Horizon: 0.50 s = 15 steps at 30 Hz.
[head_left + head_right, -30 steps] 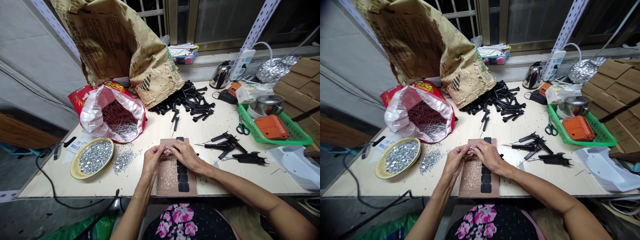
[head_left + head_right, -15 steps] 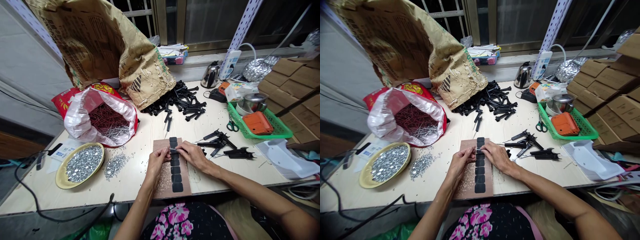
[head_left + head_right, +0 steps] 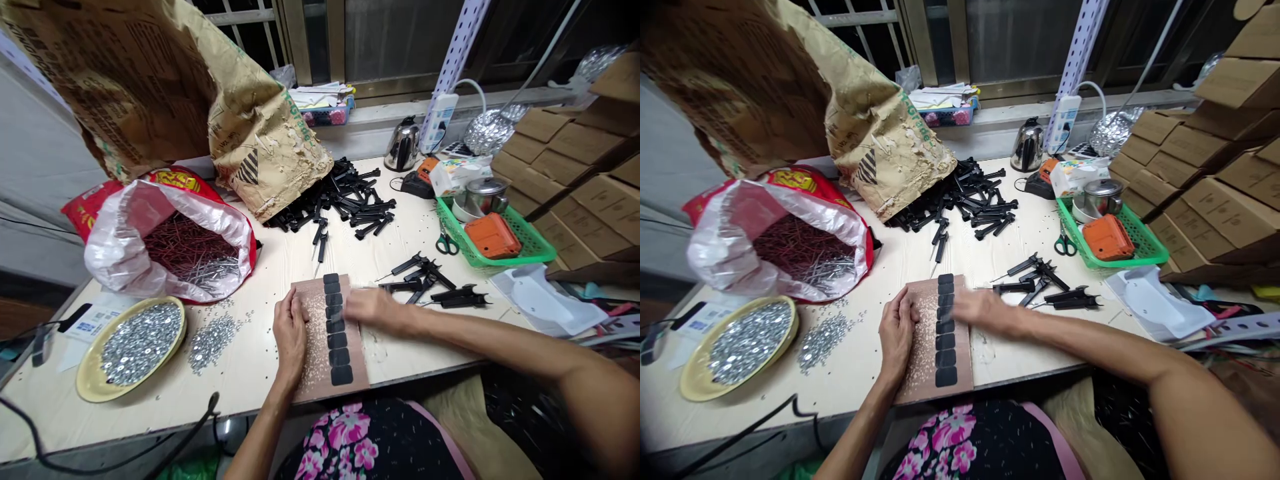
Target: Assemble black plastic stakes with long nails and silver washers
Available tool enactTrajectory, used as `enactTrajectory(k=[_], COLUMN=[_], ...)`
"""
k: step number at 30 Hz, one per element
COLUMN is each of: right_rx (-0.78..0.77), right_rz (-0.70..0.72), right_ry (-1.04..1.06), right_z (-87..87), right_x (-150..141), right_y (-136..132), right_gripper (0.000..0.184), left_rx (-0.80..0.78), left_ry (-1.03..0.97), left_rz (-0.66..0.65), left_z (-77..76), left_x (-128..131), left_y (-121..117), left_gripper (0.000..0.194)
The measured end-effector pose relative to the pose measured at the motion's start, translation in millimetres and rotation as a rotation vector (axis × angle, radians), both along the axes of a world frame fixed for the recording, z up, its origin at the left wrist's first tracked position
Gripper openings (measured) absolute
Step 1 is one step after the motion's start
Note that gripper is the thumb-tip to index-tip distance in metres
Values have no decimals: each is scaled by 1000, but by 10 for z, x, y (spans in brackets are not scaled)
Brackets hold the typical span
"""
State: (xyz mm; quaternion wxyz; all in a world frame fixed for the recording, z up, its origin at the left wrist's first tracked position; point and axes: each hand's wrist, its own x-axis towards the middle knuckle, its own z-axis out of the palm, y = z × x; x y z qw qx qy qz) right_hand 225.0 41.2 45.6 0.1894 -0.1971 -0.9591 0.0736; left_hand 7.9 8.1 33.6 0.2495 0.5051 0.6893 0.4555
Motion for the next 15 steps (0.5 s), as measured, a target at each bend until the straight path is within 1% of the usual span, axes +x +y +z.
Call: enactTrajectory(k=[2,3,6,7,8,9,10,11,12,13,15], right_rx=[-28,-28,-1,-1,-11,-29,-54,-75,-72,-66,-69], right_rz=[-107,-93,123,134,98,15,-114,-149,-149,-81,-50], right_ry=[30,34,5,-3,-13,-21,-24,-42,-41,-56,-68], right_z=[57,72,62,50,39,29,21,14,9,5,1], right_x=[-19,-33,-77,-89,-97,-102,-105,-106,-104,-102,-97], right_y=[68,81,48,40,45,63,91,123,152,176,205], right_gripper=[31,31,27,28,30,31,34,34,32,30,29], left_rx=[9,7,-10,-12,-8,-2,1,0,-5,-16,-35], left_ry=[-3,-1,-5,-7,-3,2,4,0,-9,-24,-112], left_rz=[16,18,23,22,23,28,32,33,34,31,22], left_z=[-21,-31,-50,-52,-51,-47,-41,-35,-29,-23,-16], left_x=[-4,-7,-15,-14,-13,-10,-7,-4,-2,-1,-1], left_y=[8,11,15,15,14,14,13,12,12,11,11], left_gripper=[43,43,44,44,43,42,42,41,42,42,43])
